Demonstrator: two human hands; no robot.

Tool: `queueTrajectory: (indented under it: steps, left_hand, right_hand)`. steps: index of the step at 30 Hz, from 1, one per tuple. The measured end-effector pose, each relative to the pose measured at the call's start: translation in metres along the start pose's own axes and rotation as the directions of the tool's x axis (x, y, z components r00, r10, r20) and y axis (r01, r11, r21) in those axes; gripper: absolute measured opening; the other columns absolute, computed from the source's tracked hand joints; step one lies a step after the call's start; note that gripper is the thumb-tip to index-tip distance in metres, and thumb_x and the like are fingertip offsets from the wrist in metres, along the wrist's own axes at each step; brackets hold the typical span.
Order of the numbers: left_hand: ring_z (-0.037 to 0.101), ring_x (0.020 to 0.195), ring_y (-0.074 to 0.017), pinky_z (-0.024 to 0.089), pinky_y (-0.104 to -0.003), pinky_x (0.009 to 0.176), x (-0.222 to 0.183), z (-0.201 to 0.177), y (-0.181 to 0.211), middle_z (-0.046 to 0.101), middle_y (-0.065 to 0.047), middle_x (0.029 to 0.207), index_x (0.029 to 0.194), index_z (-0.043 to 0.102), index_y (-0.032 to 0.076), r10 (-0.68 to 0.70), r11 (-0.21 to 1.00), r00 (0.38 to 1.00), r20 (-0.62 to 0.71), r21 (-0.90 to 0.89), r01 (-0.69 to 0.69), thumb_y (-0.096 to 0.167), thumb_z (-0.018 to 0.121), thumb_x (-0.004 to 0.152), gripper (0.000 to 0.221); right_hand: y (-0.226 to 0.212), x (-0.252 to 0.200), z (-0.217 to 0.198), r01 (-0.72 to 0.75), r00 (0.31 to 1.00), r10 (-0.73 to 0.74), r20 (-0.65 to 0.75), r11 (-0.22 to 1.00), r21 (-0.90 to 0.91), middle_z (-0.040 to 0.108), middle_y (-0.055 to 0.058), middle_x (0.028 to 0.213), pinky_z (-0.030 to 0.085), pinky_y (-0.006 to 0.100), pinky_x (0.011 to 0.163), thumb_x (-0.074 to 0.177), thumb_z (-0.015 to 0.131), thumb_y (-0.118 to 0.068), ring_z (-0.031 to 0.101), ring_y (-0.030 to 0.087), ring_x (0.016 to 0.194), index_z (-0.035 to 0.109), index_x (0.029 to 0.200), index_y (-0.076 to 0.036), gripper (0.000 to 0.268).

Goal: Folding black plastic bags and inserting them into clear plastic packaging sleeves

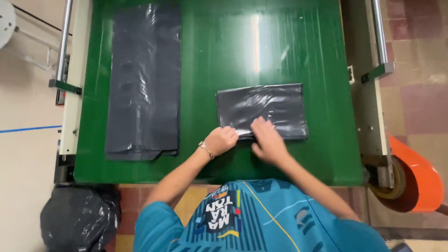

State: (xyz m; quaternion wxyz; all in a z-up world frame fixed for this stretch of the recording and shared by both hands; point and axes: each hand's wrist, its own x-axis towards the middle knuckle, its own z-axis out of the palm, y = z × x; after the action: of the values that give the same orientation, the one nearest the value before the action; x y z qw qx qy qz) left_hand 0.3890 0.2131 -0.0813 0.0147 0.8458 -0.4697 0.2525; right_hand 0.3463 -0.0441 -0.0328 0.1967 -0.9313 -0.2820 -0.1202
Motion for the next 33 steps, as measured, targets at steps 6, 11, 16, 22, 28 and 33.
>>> queueTrajectory:
  steps: [6,11,16,22,28,33]
  left_hand:
    - [0.073,0.094,-0.0224,0.061,-0.042,0.079,0.089,-0.055,0.034,0.075,0.008,0.09,0.101,0.076,0.039,0.148,0.478,0.871,0.468,-0.805,0.351,0.069,0.066,0.084,0.036]
    - [0.067,0.111,-0.0437,0.057,-0.05,0.093,0.099,-0.005,-0.026,0.07,-0.024,0.112,0.112,0.069,0.012,-0.038,0.076,0.633,0.773,-0.629,0.773,0.045,0.04,0.103,0.045]
    - [0.068,0.114,-0.0393,0.057,-0.051,0.094,0.09,0.049,-0.021,0.075,-0.015,0.113,0.117,0.07,0.014,-0.286,0.332,0.72,0.632,-0.639,0.693,0.059,0.065,0.09,0.053]
    - [0.07,0.092,-0.0467,0.053,-0.055,0.075,0.105,0.004,0.009,0.072,-0.022,0.11,0.111,0.05,0.014,-0.419,0.433,0.615,0.668,-0.449,0.782,0.04,0.055,0.095,0.031]
    - [0.051,0.127,-0.0288,0.042,-0.051,0.093,-0.012,-0.07,-0.043,0.06,-0.003,0.133,0.132,0.055,0.02,-0.599,0.758,0.786,0.155,-0.205,0.619,0.074,0.06,0.081,0.074]
    - [0.014,0.156,-0.0402,0.017,-0.074,0.119,-0.153,-0.152,-0.118,0.029,-0.017,0.167,0.156,0.04,0.01,-0.729,0.638,0.584,0.358,0.047,0.768,0.075,0.065,0.08,0.104]
  right_hand:
    - [-0.014,-0.089,0.022,-0.103,0.99,0.134,-0.034,0.881,0.462,0.073,0.011,0.119,0.047,0.048,0.115,0.069,0.075,-0.004,0.064,0.037,0.124,0.075,0.088,-0.007,0.019]
    - [0.063,-0.178,0.053,-0.558,0.631,0.728,0.267,0.188,0.808,0.069,-0.001,0.079,0.053,0.035,0.064,0.101,0.067,-0.023,0.062,0.011,0.074,0.076,0.094,-0.015,0.014]
    - [0.085,-0.158,0.04,-0.361,0.398,0.821,0.409,-0.27,0.893,0.059,0.006,0.079,0.057,0.035,0.059,0.107,0.064,-0.019,0.065,0.02,0.069,0.055,0.095,-0.009,0.018]
    - [-0.001,-0.099,-0.069,-0.648,0.365,0.865,0.346,-0.03,0.761,0.03,-0.003,0.069,0.061,0.033,0.068,0.087,0.065,-0.003,0.039,0.004,0.063,0.042,0.092,-0.011,0.025]
    - [-0.09,-0.036,-0.017,-0.496,0.618,0.782,-0.087,0.473,0.728,0.057,0.014,0.1,0.057,0.028,0.067,0.092,0.067,-0.006,0.062,0.018,0.081,0.057,0.108,-0.003,0.019]
    - [-0.198,0.086,0.079,-0.244,0.821,0.517,0.243,-0.067,0.968,0.056,0.011,0.132,0.056,0.051,0.098,0.097,0.06,0.0,0.059,0.029,0.128,0.047,0.143,-0.005,0.048]
